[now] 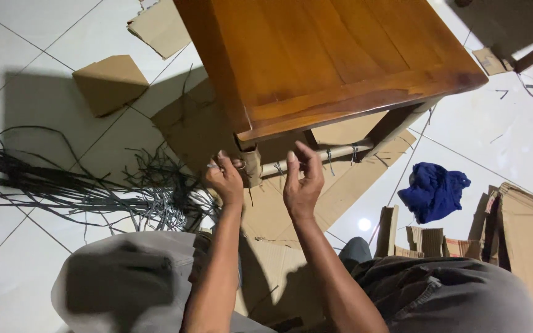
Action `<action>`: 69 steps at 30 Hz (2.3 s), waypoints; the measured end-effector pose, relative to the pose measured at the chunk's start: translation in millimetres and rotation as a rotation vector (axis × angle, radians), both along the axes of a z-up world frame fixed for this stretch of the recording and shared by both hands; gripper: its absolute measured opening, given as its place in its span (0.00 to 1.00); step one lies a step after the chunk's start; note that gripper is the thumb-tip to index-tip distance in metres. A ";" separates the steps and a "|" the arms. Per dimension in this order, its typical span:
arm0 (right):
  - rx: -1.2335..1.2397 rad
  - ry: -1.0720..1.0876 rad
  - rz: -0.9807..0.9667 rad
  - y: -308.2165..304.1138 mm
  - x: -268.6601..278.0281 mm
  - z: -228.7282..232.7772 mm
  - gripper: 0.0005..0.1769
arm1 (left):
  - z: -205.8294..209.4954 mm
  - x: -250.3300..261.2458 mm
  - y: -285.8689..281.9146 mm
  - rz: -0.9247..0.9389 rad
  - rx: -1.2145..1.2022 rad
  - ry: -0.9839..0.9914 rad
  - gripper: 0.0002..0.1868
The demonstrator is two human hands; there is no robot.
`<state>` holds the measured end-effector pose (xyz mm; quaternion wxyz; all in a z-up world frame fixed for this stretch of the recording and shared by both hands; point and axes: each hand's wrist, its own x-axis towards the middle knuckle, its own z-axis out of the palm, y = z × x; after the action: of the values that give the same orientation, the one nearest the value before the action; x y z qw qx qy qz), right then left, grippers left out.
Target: Wrapping wooden table legs with cardboard and securing them with plastic ties
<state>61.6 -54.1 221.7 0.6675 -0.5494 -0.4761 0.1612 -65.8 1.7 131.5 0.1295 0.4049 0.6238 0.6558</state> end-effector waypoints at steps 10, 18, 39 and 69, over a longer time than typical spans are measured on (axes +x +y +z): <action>-0.051 0.038 -0.063 -2.2 -2.9 51.7 0.32 | 86.4 -12.4 49.8 -0.031 0.335 -0.011 0.16; -0.029 0.119 0.135 1.9 -2.4 50.2 0.46 | 94.3 -0.3 68.8 -0.149 0.555 -0.033 0.15; -0.209 0.034 0.183 136.4 175.6 39.3 0.36 | 127.5 100.0 118.3 -0.421 0.428 -0.051 0.08; 0.105 -0.552 0.093 138.6 83.5 147.5 0.07 | 139.4 6.0 163.2 -0.398 -0.042 0.702 0.14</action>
<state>145.1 84.5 369.2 0.5319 -0.5149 -0.6721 0.0110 -59.8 165.0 270.9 0.0414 0.7146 0.5527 0.4268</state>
